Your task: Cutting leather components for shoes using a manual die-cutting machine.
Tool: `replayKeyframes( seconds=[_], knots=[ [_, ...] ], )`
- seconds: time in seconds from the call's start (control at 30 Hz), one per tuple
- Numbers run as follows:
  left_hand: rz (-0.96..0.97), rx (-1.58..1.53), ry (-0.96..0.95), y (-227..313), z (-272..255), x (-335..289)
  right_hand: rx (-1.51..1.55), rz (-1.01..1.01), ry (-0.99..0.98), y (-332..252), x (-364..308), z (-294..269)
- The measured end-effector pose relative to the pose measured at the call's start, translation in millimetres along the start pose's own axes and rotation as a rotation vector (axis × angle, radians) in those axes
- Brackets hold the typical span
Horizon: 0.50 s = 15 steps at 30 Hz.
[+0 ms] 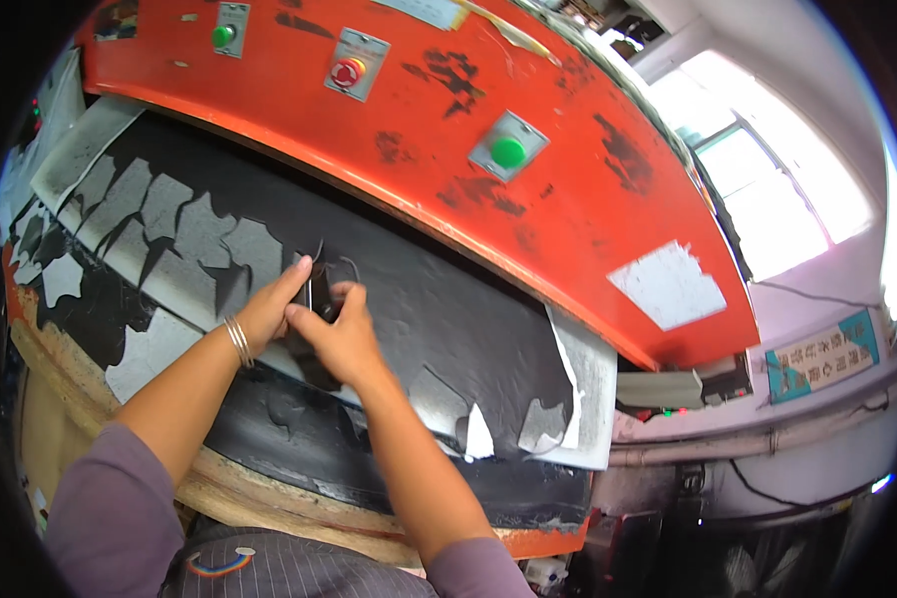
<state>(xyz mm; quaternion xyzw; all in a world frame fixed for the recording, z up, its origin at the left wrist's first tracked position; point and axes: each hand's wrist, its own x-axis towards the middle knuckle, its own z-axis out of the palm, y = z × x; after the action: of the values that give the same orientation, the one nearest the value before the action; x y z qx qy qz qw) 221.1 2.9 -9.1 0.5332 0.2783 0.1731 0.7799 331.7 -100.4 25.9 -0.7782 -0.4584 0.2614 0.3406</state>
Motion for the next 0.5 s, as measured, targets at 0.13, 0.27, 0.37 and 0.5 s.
replayKeyframes(
  seconds=[0.13, 0.27, 0.37, 0.5],
  knots=[
    [0.225, 0.229, 0.002, -14.8, 55.5, -36.0, 0.417, 0.022, 0.040, 47.6, -63.9, -3.8],
    [0.130, 0.175, -0.109, -50.4, 87.4, -80.2, 0.602, 0.050, -0.065, 60.8, -139.4, -16.5],
    [0.091, 0.236, -0.066, -62.5, 103.9, -102.3, 0.440, -0.160, -0.023, 80.6, -164.7, -15.5],
    [0.129, 0.310, -0.089, -61.5, 112.3, -117.5, 0.317, -0.096, -0.048, 90.7, -191.1, -8.0]
  ],
)
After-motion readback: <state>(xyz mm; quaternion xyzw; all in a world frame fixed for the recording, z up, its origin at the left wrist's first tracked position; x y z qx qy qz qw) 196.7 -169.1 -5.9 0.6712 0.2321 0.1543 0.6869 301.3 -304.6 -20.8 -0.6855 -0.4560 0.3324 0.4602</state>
